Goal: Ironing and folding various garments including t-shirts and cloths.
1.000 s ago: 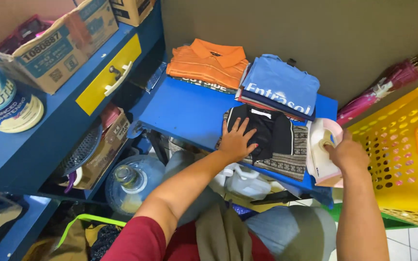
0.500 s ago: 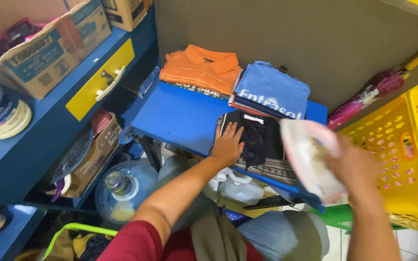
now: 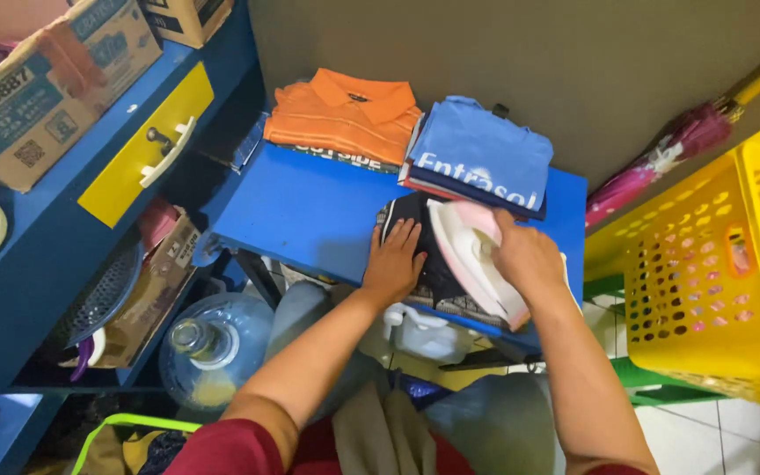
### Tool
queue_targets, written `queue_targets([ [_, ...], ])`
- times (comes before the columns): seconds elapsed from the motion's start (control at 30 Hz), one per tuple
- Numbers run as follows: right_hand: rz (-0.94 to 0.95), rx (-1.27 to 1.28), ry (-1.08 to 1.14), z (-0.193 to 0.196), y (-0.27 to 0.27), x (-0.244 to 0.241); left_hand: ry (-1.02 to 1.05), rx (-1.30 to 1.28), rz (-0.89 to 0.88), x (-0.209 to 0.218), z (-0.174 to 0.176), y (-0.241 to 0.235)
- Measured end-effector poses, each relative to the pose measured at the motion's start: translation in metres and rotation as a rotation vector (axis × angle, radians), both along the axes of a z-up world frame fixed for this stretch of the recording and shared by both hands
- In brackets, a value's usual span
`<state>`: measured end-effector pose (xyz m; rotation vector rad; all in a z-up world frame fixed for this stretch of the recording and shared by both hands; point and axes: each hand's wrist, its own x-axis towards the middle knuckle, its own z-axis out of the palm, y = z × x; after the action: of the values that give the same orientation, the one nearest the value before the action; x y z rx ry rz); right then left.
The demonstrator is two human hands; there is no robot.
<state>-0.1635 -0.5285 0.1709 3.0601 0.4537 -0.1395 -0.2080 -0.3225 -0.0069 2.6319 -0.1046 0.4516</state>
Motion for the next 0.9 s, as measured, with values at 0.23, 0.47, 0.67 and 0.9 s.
queue_targets([
  [0.23, -0.044, -0.063, 0.131, 0.026, -0.005, -0.031, 0.032, 0.015, -0.002, 0.000, 0.002, 0.001],
  [0.47, 0.019, -0.001, -0.003, -0.002, 0.011, -0.003, 0.055, -0.003, 0.001, -0.003, 0.003, 0.000],
  [0.67, 0.060, -0.031, 0.114, 0.044, -0.004, -0.032, 0.074, -0.024, -0.013, -0.001, 0.015, 0.005],
  [0.9, 0.067, -0.032, -0.040, -0.003, -0.018, -0.025, 0.074, -0.043, -0.005, -0.008, 0.020, 0.003],
])
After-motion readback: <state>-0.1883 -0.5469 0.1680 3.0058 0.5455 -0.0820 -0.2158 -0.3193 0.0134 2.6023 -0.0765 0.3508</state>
